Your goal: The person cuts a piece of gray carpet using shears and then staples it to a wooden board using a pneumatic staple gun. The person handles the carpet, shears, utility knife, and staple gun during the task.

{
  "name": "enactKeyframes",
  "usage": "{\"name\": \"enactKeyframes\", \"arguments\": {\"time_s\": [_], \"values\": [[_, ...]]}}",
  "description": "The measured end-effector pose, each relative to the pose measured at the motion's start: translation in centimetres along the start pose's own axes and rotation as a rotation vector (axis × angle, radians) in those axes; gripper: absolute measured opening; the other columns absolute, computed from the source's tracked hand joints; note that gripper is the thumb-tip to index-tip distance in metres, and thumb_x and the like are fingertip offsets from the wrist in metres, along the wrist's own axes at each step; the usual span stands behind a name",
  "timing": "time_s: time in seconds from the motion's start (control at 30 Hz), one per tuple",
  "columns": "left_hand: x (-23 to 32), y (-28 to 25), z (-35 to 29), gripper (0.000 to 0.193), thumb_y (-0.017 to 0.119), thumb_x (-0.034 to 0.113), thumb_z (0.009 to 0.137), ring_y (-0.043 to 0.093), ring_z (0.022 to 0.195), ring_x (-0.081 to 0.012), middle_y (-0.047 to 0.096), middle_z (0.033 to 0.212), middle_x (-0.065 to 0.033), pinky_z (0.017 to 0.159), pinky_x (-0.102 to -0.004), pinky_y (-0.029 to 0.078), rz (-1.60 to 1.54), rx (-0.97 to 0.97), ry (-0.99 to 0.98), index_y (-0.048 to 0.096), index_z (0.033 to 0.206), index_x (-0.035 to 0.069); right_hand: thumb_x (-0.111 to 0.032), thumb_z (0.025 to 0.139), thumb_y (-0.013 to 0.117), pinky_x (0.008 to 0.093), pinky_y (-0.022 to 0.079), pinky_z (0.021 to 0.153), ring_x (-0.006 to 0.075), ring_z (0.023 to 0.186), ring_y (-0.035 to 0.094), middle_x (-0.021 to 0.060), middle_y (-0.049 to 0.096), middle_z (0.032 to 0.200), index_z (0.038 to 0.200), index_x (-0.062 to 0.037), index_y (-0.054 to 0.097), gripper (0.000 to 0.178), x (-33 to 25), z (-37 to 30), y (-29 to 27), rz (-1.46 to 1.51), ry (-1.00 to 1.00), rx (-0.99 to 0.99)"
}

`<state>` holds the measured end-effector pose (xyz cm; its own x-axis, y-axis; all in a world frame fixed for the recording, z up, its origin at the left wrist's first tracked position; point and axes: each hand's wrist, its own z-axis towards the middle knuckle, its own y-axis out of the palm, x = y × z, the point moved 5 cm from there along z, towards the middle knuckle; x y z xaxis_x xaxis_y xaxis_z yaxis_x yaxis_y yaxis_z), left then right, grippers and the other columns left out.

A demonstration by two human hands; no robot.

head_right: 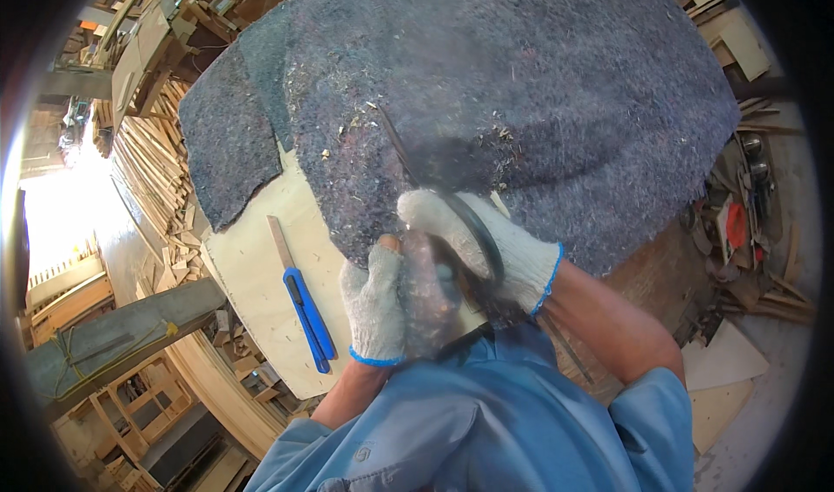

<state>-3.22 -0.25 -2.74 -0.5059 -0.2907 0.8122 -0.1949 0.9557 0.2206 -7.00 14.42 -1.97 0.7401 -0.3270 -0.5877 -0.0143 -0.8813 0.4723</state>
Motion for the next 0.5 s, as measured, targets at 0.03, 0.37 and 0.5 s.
{"name": "enactKeyframes", "arguments": {"time_s": [0.03,0.37,0.5], "values": [[-0.1,-0.1,0.0,0.029,0.059,0.016,0.104,0.063,0.09,-0.0146,0.068,0.107,-0.0072,0.079,-0.0317,0.052,-0.01,0.003,-0.006,0.062,0.124,-0.005,-0.033,0.1,0.069,0.0229,0.053,0.065,0.0064,0.082,0.061,-0.0031,0.062,0.095,0.115,-0.0079,0.066,0.029,-0.2,0.0,0.1,-0.032,0.014,0.004],[1.1,0.5,-0.6,0.03,0.061,0.017,0.104,0.061,0.095,-0.0132,0.068,0.107,-0.0067,0.084,-0.0303,0.05,-0.061,0.016,-0.044,0.063,0.125,-0.005,-0.03,0.099,0.07,0.0227,0.05,0.056,0.0053,0.071,0.059,-0.0014,0.061,0.089,0.106,-0.0112,0.065,0.02,0.4,0.6,-0.2,0.052,-0.045,-0.046],[0.4,0.0,-0.1,0.03,0.06,0.017,0.104,0.062,0.092,-0.0137,0.068,0.108,-0.0076,0.081,-0.0309,0.052,0.062,0.006,0.003,0.063,0.124,-0.005,-0.028,0.1,0.068,0.0238,0.05,0.054,0.007,0.068,0.059,-0.0005,0.062,0.088,0.105,-0.0112,0.064,0.018,0.0,0.9,0.4,0.066,-0.006,0.033]]}}
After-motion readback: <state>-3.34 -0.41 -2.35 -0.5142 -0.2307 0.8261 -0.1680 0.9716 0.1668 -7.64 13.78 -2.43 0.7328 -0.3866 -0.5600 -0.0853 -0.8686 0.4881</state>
